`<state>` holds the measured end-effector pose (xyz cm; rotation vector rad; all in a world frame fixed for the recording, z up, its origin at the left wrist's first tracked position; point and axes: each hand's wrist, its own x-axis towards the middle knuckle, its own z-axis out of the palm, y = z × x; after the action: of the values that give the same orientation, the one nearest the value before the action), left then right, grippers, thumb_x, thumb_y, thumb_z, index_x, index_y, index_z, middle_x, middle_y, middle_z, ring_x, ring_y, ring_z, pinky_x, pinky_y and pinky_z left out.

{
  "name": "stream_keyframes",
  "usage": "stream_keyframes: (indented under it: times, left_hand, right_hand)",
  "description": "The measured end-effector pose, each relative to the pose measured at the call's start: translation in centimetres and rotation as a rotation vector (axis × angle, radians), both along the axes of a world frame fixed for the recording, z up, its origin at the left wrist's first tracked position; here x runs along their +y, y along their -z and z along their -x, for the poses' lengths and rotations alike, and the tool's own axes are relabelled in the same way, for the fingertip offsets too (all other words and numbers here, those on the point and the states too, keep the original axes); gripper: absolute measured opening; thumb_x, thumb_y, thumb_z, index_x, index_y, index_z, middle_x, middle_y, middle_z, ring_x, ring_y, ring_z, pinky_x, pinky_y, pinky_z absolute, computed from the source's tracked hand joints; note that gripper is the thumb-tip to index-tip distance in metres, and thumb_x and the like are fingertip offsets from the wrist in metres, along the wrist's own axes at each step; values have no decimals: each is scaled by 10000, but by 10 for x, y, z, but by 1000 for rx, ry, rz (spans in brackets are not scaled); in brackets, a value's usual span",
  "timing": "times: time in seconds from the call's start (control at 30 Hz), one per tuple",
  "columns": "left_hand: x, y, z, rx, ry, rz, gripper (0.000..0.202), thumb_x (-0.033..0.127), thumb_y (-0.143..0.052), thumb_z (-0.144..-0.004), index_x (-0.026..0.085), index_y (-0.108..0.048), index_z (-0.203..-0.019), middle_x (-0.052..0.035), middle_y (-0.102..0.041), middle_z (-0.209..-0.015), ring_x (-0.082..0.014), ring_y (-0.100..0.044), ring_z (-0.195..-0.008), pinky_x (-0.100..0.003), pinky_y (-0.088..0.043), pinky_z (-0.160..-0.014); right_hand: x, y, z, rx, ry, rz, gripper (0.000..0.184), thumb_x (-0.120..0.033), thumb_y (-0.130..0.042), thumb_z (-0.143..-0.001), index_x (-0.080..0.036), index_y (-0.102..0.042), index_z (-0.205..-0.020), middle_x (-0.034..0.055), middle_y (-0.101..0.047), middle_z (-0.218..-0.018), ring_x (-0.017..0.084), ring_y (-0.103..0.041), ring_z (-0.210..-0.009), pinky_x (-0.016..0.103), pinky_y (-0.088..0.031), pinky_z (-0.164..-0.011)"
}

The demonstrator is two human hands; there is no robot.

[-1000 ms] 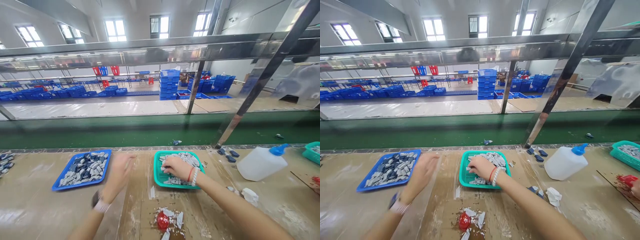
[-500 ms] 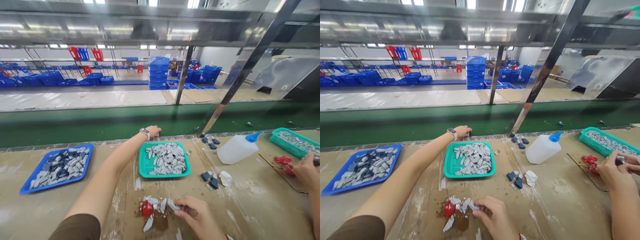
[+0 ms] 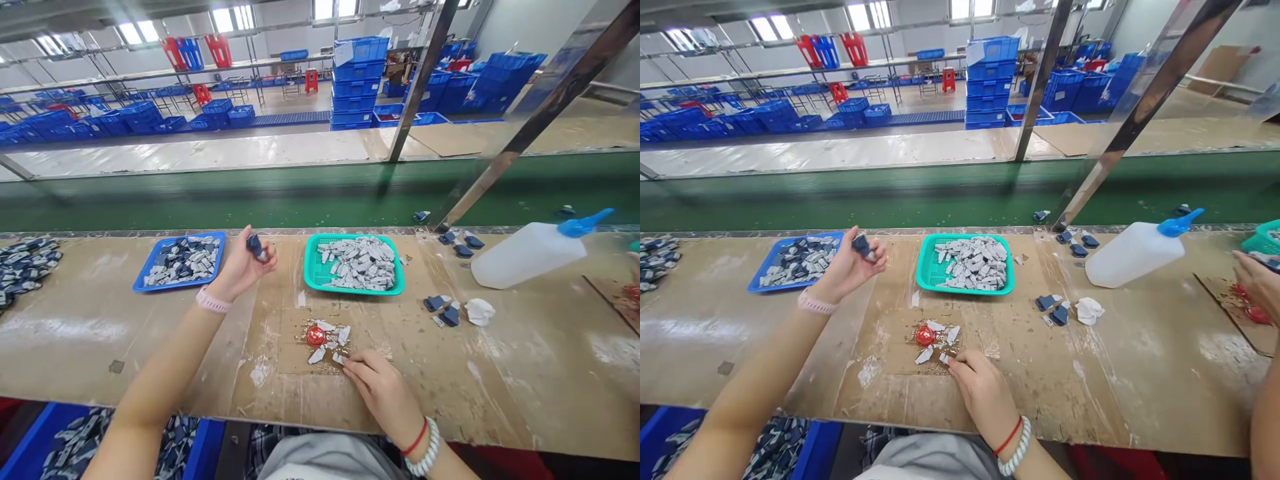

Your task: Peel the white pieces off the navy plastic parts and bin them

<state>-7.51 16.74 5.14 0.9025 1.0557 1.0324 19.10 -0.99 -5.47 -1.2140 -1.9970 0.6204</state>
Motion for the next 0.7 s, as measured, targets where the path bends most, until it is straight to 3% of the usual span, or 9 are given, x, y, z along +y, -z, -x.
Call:
stream_keyframes:
  times: [0.07,0.17,0.27,0.33,0.4,0.53,0.7]
  left_hand:
    - [-49,0,11,10,-6,-14,454,613,-431,-853,188,-431,-693,40,-410,-537,-103,-389,-456,-221,-351,-482]
    - [-112,15,8,285,-38,-146,436,609,-530,-824,180,-515,-748,39,-441,-532,-110,-395,-495,-220,-321,-513]
    - [-155,38,-17,485,-9,-215,464,603,-531,-830,154,-550,-714,16,-463,-589,-120,-413,-566,-234,-316,-560]
    - [-171,50,-43,463,9,-227,438,573,-499,-864,158,-532,-727,15,-441,-623,-124,-394,-597,-239,-310,-578]
    - [-179,55,-68,392,27,-247,375,541,-494,-882,172,-525,-822,10,-455,-695,-130,-399,-647,-239,-321,-609]
    - [-182,48,-101,243,77,-262,343,510,-551,-865,207,-495,-1016,-5,-501,-844,-141,-443,-744,-238,-360,-680]
    - [-182,35,-111,294,83,-296,299,470,-553,-877,225,-499,-1041,-12,-535,-912,-156,-485,-808,-254,-375,-740]
  right_hand:
    - [3,-2,-2,78,2,89,296,-305,-468,-942,-181,-731,-889,80,-662,-810,164,-608,-750,288,-515,-669]
    - [11,-7,-6,353,45,390,284,-417,-601,-849,-177,-752,-871,75,-669,-781,140,-585,-651,249,-486,-561]
    - [16,-16,-6,660,88,749,383,-499,-703,-727,-149,-756,-875,45,-632,-649,69,-452,-458,199,-380,-415]
    - [17,-25,-3,800,82,849,405,-501,-730,-696,-143,-754,-884,25,-602,-596,40,-389,-410,181,-340,-387]
    - [14,-36,1,854,62,765,333,-449,-742,-701,-159,-756,-863,32,-620,-640,44,-422,-421,183,-365,-389]
    - [4,-58,5,689,88,293,114,-252,-709,-769,-213,-756,-864,54,-671,-792,113,-595,-602,209,-492,-491]
    - [-3,-70,4,469,58,-104,227,-77,-632,-811,-222,-706,-970,43,-673,-858,122,-646,-755,203,-552,-643]
